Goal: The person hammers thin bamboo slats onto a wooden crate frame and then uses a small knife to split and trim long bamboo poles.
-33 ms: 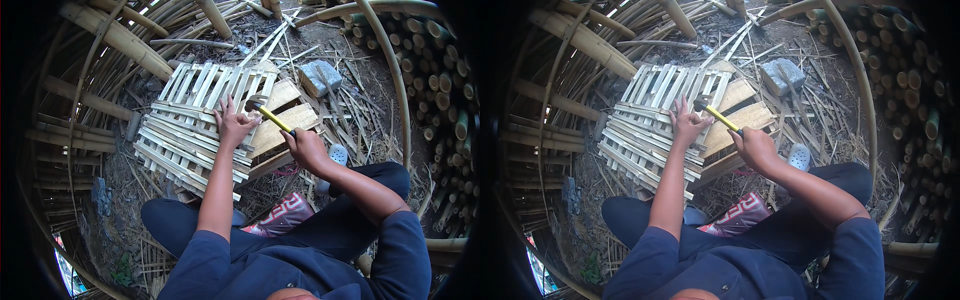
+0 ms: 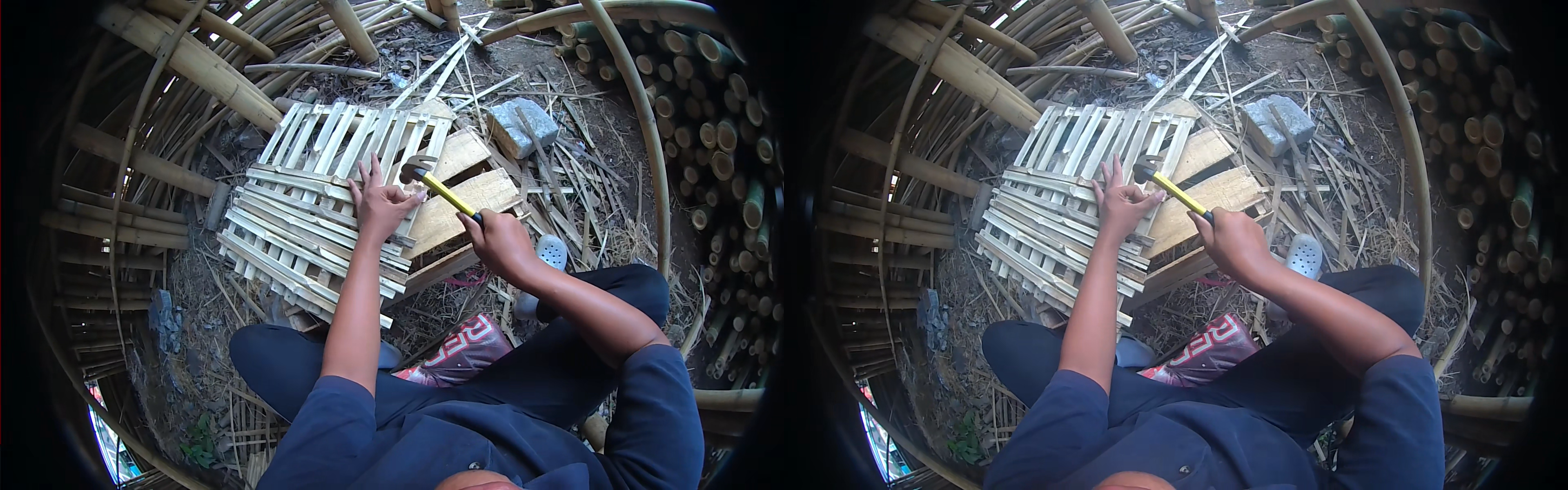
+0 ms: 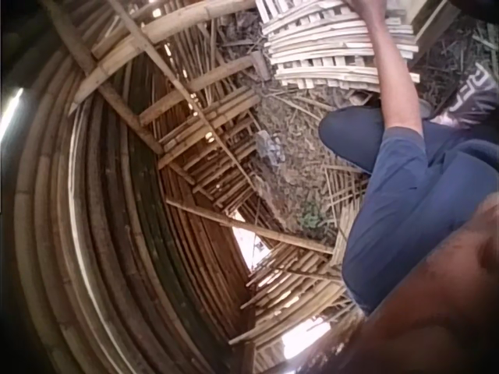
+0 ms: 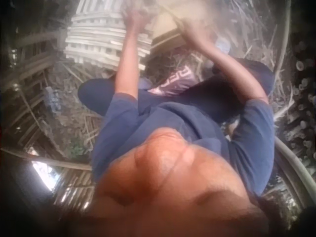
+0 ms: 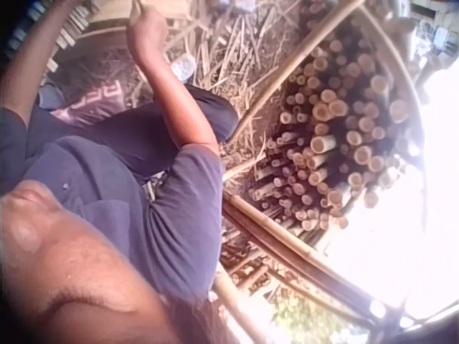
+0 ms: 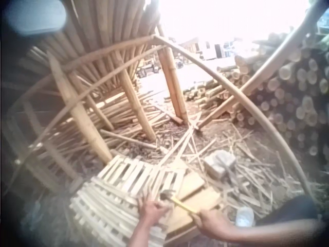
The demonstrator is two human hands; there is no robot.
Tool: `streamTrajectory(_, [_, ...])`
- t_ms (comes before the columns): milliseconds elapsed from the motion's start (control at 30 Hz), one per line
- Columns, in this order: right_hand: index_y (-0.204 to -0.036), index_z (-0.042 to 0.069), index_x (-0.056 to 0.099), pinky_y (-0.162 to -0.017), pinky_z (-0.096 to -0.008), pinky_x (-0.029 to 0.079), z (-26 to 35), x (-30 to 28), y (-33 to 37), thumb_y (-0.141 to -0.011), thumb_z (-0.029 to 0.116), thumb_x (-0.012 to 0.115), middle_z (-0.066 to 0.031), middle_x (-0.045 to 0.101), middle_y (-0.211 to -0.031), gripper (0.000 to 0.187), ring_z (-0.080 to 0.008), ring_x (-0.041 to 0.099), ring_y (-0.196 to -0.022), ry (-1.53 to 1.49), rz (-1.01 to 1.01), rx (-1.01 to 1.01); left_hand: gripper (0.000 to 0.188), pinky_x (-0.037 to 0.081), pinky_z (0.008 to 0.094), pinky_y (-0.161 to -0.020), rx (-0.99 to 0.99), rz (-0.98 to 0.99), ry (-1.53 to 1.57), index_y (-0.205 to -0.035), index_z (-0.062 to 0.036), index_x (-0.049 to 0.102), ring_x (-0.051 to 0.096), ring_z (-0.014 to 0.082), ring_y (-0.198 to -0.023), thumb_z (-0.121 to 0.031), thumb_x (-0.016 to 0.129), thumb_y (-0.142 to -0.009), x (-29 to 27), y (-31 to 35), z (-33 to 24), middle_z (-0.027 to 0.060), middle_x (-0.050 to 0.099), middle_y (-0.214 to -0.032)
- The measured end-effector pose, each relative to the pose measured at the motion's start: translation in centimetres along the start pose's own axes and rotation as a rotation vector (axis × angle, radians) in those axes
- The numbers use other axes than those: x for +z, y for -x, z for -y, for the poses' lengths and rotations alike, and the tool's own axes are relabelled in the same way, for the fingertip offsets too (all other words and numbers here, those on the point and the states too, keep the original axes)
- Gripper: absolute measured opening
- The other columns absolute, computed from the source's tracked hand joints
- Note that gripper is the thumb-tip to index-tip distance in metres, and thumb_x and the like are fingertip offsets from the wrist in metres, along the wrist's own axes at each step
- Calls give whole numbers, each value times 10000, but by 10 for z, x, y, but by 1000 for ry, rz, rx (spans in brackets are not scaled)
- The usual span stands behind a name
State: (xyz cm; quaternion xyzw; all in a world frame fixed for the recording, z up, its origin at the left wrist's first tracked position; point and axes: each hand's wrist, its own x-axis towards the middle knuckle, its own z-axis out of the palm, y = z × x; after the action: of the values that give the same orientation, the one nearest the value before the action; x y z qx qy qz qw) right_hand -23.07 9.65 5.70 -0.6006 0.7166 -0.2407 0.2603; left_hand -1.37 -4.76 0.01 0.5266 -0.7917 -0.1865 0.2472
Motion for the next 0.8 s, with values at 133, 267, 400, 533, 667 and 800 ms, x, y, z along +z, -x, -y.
streamTrajectory(133, [-808,-22,674,-657,-552,531,-3,1,-3,-1009,454,568,-267,651,-684,528,-464,673,-688,83,81,-6,440,-109,598,-1218,6,2,27,-570,-93,673,3,383,-1581,-443,869,-751,-1,-1,-2,222,187,-1678])
streamTrajectory(267, [-810,-14,677,-636,-544,535,-1,4,0,-1007,444,577,-255,648,-663,508,-457,672,-665,64,-14,-51,424,-111,589,-1221,-6,6,12,-576,-99,690,11,370,-1583,-444,870,-743,-2,0,-1,209,195,-1679])
streamTrajectory(400, [-811,-9,678,-622,-540,536,-2,1,-3,-1005,439,586,-251,648,-658,496,-455,672,-657,103,-14,-44,421,-122,580,-1221,-19,6,24,-563,-100,671,2,367,-1584,-420,877,-741,-3,0,-7,219,208,-1672])
streamTrajectory(533, [-809,-8,675,-618,-538,537,5,-6,0,-1005,435,586,-250,648,-657,493,-453,672,-652,79,-61,-57,424,-128,589,-1216,-36,5,28,-560,-102,667,3,368,-1584,-424,874,-742,-1,0,-6,224,221,-1667])
streamTrajectory(667, [-822,-10,681,-630,-539,539,0,-2,-2,-1010,441,574,-249,655,-667,501,-450,677,-665,137,29,-38,428,-130,592,-1214,-34,9,24,-561,-104,667,1,366,-1585,-429,872,-747,-1,-1,-6,225,224,-1667])
streamTrajectory(800, [-837,-12,689,-643,-539,541,3,-2,-1,-1011,447,568,-250,661,-679,506,-449,680,-679,111,16,-32,429,-131,599,-1209,-19,9,32,-569,-103,667,-4,380,-1583,-435,871,-748,-1,-1,-4,231,217,-1667])
